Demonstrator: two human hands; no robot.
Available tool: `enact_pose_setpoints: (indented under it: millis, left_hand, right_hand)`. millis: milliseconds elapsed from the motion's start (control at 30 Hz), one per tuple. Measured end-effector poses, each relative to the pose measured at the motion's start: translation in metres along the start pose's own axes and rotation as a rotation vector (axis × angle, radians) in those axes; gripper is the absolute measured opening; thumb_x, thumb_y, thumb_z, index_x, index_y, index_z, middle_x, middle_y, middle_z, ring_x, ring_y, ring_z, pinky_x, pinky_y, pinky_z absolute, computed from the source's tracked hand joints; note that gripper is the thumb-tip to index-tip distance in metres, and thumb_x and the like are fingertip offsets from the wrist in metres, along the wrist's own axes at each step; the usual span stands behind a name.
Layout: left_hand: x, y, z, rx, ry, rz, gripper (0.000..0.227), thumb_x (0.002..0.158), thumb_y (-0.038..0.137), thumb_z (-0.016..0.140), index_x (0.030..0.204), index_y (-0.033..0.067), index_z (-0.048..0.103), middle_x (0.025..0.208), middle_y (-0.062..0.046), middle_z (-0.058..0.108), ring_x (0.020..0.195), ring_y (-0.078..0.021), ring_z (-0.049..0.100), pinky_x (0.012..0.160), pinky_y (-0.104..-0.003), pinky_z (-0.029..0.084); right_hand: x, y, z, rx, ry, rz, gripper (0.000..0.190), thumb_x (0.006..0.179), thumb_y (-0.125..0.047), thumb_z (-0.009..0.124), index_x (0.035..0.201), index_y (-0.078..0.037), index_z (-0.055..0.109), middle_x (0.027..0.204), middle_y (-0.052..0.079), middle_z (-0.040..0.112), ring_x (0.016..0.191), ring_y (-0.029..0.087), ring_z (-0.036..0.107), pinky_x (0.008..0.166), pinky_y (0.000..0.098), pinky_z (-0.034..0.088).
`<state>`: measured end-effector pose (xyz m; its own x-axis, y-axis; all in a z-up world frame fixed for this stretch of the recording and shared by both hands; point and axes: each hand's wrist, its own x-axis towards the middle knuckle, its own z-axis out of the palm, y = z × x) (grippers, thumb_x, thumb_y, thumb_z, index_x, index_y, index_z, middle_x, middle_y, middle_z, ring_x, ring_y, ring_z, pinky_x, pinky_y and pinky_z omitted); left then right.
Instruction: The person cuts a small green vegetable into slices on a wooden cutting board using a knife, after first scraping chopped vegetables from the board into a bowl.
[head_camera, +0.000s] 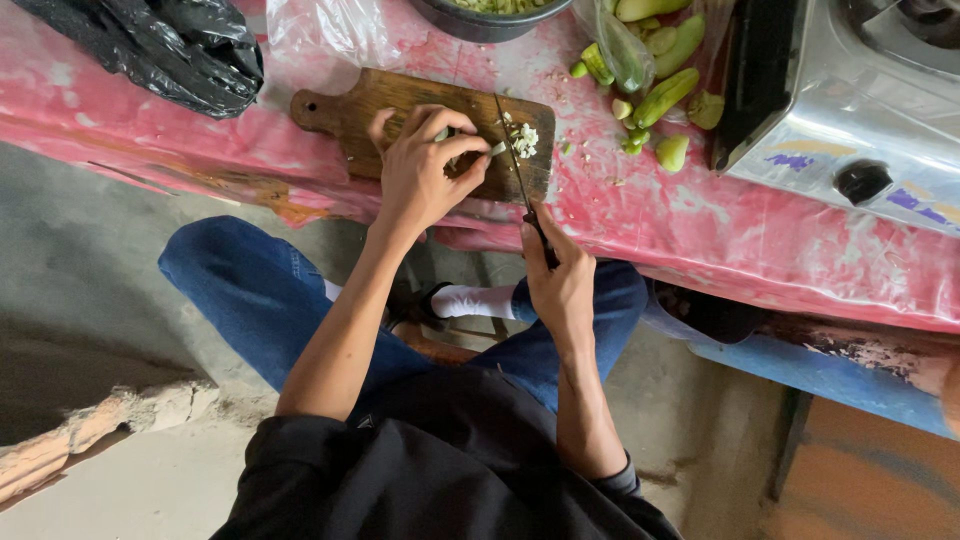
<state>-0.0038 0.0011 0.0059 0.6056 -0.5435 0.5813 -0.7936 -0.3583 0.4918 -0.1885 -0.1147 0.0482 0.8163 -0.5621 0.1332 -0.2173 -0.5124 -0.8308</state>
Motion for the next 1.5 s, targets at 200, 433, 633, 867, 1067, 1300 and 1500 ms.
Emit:
enact_pose_setpoints:
  millis: [200, 433, 633, 867, 1067, 1300, 1500]
  left_hand:
    - [0.001, -0.001, 0.003, -0.005, 0.012, 0.014, 0.009, 0.092, 0.029, 0.082, 0.097, 0.0227, 0.078, 0.113, 0.008, 0.065, 0.117, -0.0147, 0.059, 0.111, -0.050, 0.021]
    - [-0.001, -0.001, 0.001, 0.012, 0.013, 0.017, 0.008, 0.091, 0.029, 0.081, 0.096, 0.0239, 0.079, 0.113, 0.009, 0.065, 0.116, -0.0143, 0.059, 0.109, -0.050, 0.022]
    - [0.001, 0.003, -0.001, 0.005, 0.014, 0.008, 0.008, 0.089, 0.029, 0.080, 0.095, 0.0240, 0.079, 0.112, 0.009, 0.065, 0.116, -0.0137, 0.059, 0.109, -0.051, 0.023]
    - [0.005, 0.007, -0.005, -0.001, 0.005, -0.003, 0.007, 0.090, 0.031, 0.079, 0.095, 0.0252, 0.079, 0.111, 0.010, 0.066, 0.114, -0.0129, 0.061, 0.108, -0.050, 0.024]
    - [0.005, 0.008, -0.004, -0.007, -0.007, -0.031, 0.007, 0.090, 0.032, 0.078, 0.094, 0.0259, 0.078, 0.108, 0.009, 0.065, 0.111, -0.0149, 0.062, 0.107, -0.051, 0.025]
    - [0.004, 0.006, -0.003, -0.018, 0.018, -0.057, 0.010, 0.088, 0.034, 0.077, 0.093, 0.0258, 0.075, 0.108, 0.009, 0.065, 0.112, -0.0136, 0.062, 0.108, -0.053, 0.025]
    - [0.008, 0.007, -0.007, -0.015, -0.022, -0.069, 0.011, 0.086, 0.034, 0.077, 0.093, 0.0255, 0.075, 0.110, 0.005, 0.062, 0.117, -0.0159, 0.060, 0.108, -0.057, 0.021]
  right_hand:
    - [0.002, 0.001, -0.006, 0.090, -0.081, 0.209, 0.042, 0.101, -0.020, 0.062, 0.141, -0.006, 0.063, 0.071, 0.000, 0.059, 0.063, 0.004, 0.048, 0.056, 0.0231, 0.042]
    - [0.004, -0.001, -0.001, 0.042, -0.063, 0.150, 0.042, 0.102, -0.022, 0.065, 0.140, -0.006, 0.065, 0.069, 0.001, 0.057, 0.064, 0.004, 0.047, 0.057, 0.0238, 0.042]
    - [0.000, -0.006, -0.006, 0.055, -0.044, 0.274, 0.043, 0.101, -0.025, 0.063, 0.140, -0.007, 0.064, 0.063, 0.002, 0.054, 0.056, 0.006, 0.047, 0.050, 0.0267, 0.040]
    - [-0.003, -0.003, -0.005, 0.053, 0.004, 0.219, 0.043, 0.100, -0.024, 0.063, 0.139, -0.005, 0.065, 0.065, 0.003, 0.056, 0.060, 0.005, 0.047, 0.053, 0.0253, 0.041]
    - [0.002, 0.004, -0.001, 0.056, 0.007, 0.097, 0.040, 0.101, -0.021, 0.065, 0.135, -0.002, 0.066, 0.068, 0.003, 0.063, 0.067, 0.002, 0.054, 0.061, 0.0235, 0.049]
    - [0.024, -0.004, -0.004, 0.193, -0.016, 0.102, 0.042, 0.101, -0.020, 0.061, 0.138, -0.001, 0.060, 0.067, 0.002, 0.060, 0.053, 0.006, 0.049, 0.047, 0.0260, 0.040]
    - [0.037, 0.002, -0.005, 0.278, -0.068, 0.205, 0.036, 0.103, -0.024, 0.059, 0.127, 0.002, 0.062, 0.066, 0.001, 0.058, 0.050, 0.007, 0.047, 0.043, 0.0274, 0.036]
